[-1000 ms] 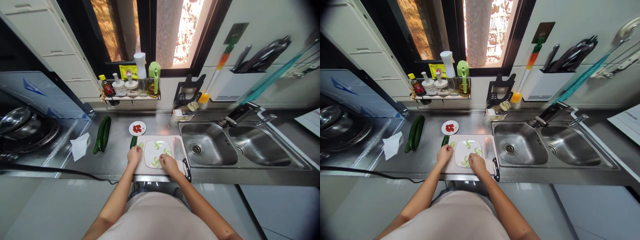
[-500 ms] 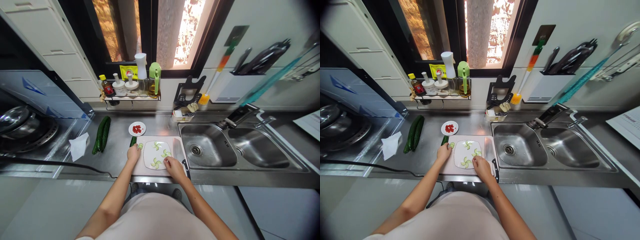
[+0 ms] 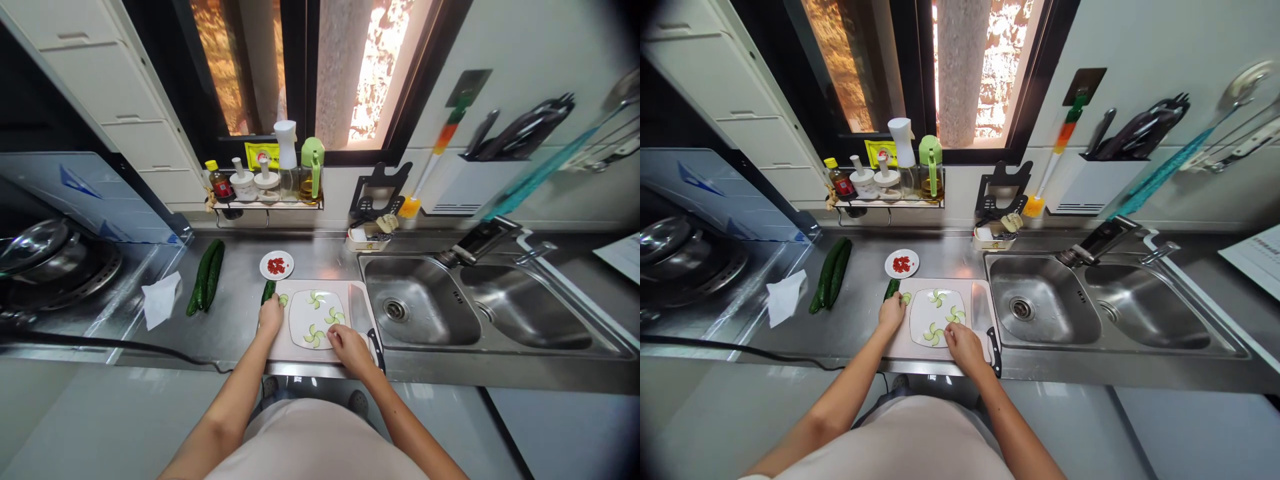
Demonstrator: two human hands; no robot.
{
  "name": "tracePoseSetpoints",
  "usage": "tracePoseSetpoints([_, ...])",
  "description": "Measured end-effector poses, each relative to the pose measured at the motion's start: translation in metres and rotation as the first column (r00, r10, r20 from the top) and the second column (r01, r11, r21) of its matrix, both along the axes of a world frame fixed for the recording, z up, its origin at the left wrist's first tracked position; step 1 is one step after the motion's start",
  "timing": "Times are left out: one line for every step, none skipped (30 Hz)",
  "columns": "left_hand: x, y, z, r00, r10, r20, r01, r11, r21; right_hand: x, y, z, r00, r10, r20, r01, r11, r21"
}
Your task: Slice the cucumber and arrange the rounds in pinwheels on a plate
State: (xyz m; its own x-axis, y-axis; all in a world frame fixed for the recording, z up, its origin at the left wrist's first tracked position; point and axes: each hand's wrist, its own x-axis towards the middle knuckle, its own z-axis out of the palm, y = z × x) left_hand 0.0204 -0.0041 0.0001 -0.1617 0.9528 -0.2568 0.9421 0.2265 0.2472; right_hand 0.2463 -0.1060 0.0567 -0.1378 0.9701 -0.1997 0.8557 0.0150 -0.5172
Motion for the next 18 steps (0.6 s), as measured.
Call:
tracePoseSetpoints([0.0006, -0.0005, 0.0004, 1.0, -0.001, -0.001, 0.001, 1.0, 0.008, -0.0003, -0.0001, 0.0002, 1.0, -0.002, -0.005, 0.002, 1.0, -0.003])
tracePoseSetpoints([0.0013, -0.0012, 0.0008, 1.0, -0.003, -0.001, 0.003, 1.0, 0.019, -0.0007, -0.0003, 0.0003, 1.0, -0.004, -0.01, 0.004, 1.0, -0.006])
tracePoseSetpoints([0.002, -0.002, 0.0014, 1.0, -0.003, -0.003, 0.003, 0.999, 0.034, -0.0012, -0.0004, 0.0004, 1.0, -0.006, -0.015, 0.006, 1.0, -0.008])
tracePoseSetpoints([0.0027, -0.0029, 0.002, 1.0, -0.003, -0.006, 0.003, 0.999, 0.049, -0.0017, -0.0006, 0.0004, 1.0, -0.007, -0.018, 0.007, 1.0, -0.009])
tracePoseSetpoints([0.0034, -0.0039, 0.0025, 1.0, -0.002, -0.009, 0.002, 0.998, 0.062, -0.0023, -0.0009, 0.0004, 1.0, -0.007, -0.02, 0.007, 1.0, -0.008])
tracePoseSetpoints([0.0041, -0.0049, 0.003, 1.0, 0.0, -0.014, 0.001, 0.998, 0.07, -0.0028, -0.0012, 0.0003, 1.0, -0.006, -0.021, 0.006, 1.0, -0.005])
tracePoseSetpoints([0.0047, -0.0059, 0.0034, 1.0, 0.002, -0.02, -0.001, 0.997, 0.076, -0.0032, -0.0015, 0.0001, 1.0, -0.004, -0.021, 0.005, 1.0, 0.001])
tracePoseSetpoints([0.0053, -0.0068, 0.0036, 1.0, 0.004, -0.025, -0.002, 0.997, 0.082, -0.0036, -0.0018, -0.0001, 1.0, -0.003, -0.019, 0.004, 1.0, 0.006])
tracePoseSetpoints([0.0058, -0.0075, 0.0035, 1.0, 0.007, -0.027, -0.004, 0.996, 0.092, -0.0038, -0.0022, -0.0003, 1.0, -0.002, -0.017, 0.003, 1.0, 0.009])
tracePoseSetpoints([0.0063, -0.008, 0.0033, 1.0, 0.009, -0.024, -0.006, 0.994, 0.105, -0.0039, -0.0025, -0.0005, 1.0, -0.002, -0.015, 0.003, 1.0, 0.009])
tracePoseSetpoints([0.0066, -0.0083, 0.003, 1.0, 0.013, -0.014, -0.011, 0.993, 0.119, -0.0038, -0.0029, -0.0008, 1.0, -0.004, -0.014, 0.004, 1.0, 0.009])
tracePoseSetpoints([0.0069, -0.0083, 0.0026, 1.0, 0.021, 0.004, -0.021, 0.991, 0.132, -0.0036, -0.0032, -0.001, 1.0, -0.007, -0.015, 0.007, 1.0, 0.009])
tracePoseSetpoints([0.007, -0.0082, 0.0022, 0.999, 0.035, 0.028, -0.039, 0.99, 0.137, -0.0032, -0.0035, -0.0013, 1.0, -0.01, -0.019, 0.01, 1.0, 0.009])
tracePoseSetpoints([0.007, -0.0079, 0.0019, 0.997, 0.058, 0.057, -0.065, 0.989, 0.132, -0.0027, -0.0039, -0.0017, 1.0, -0.012, -0.022, 0.012, 1.0, 0.009])
tracePoseSetpoints([0.0067, -0.0074, 0.0016, 0.992, 0.087, 0.09, -0.097, 0.988, 0.12, -0.002, -0.0041, -0.0022, 1.0, -0.015, -0.026, 0.015, 1.0, 0.011])
tracePoseSetpoints([0.0062, -0.0069, 0.0013, 0.985, 0.12, 0.126, -0.133, 0.986, 0.104, -0.0013, -0.0044, -0.0028, 0.999, -0.018, -0.03, 0.018, 1.0, 0.013])
tracePoseSetpoints([0.0056, -0.0062, 0.0011, 0.973, 0.153, 0.17, -0.17, 0.981, 0.09, -0.0006, -0.0045, -0.0035, 0.999, -0.02, -0.034, 0.021, 1.0, 0.016])
tracePoseSetpoints([0.0048, -0.0055, 0.0011, 0.957, 0.183, 0.225, -0.205, 0.975, 0.082, 0.0, -0.0044, -0.0042, 0.999, -0.022, -0.04, 0.023, 1.0, 0.019])
